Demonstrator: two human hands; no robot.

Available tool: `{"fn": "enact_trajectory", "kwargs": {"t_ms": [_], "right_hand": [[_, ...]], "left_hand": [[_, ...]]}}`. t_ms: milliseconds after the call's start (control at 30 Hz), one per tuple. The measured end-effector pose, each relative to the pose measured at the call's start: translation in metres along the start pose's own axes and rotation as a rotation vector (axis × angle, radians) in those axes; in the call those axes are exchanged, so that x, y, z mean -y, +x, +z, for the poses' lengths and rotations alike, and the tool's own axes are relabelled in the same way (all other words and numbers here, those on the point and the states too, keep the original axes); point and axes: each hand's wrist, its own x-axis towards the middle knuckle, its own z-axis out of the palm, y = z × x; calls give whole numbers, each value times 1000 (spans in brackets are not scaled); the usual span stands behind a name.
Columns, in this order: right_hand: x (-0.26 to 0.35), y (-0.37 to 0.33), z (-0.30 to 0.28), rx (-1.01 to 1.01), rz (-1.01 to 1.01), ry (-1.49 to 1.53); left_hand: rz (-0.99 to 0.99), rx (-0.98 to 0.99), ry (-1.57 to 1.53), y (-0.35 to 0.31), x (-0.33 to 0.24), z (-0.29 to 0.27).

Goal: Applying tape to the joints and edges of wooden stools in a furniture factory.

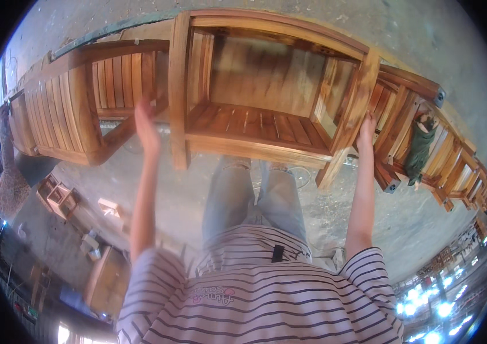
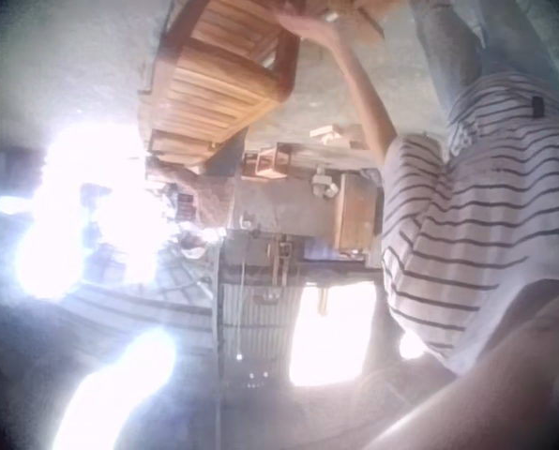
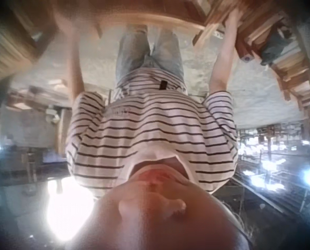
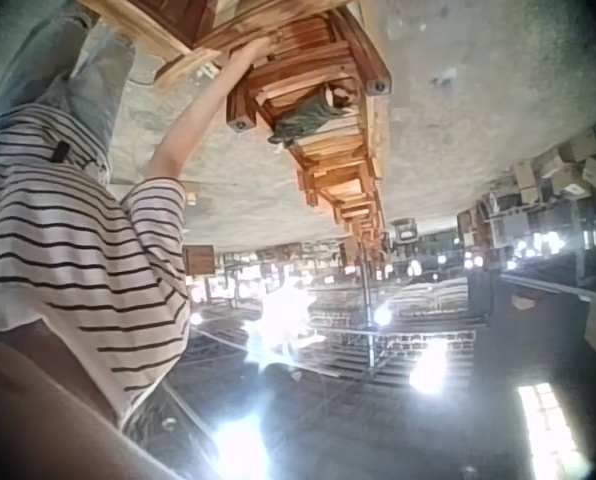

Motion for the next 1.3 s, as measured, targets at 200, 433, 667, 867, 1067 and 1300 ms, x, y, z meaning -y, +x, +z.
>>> {"fn": "enact_trajectory", "kwargs": {"t_ms": [200, 433, 667, 867, 1067, 1300], "right_hand": [[-20, -52, -28, -52, -407, -253], [73, -235, 2, 255, -414, 102], [61, -329, 18, 844, -169, 97], [61, -354, 22, 905, -213, 76], [77, -360, 22, 899, -229, 50], [87, -361, 24, 906, -242, 53]], "left_hand": [[-503, 123, 482, -319, 207, -123], [-760, 1133, 205, -272, 172, -83], [-88, 505, 109, -118, -98, 30], [109, 769, 87, -175, -133, 67], [85, 620, 50, -202, -119, 81], [209, 564, 83, -204, -126, 84]]}}
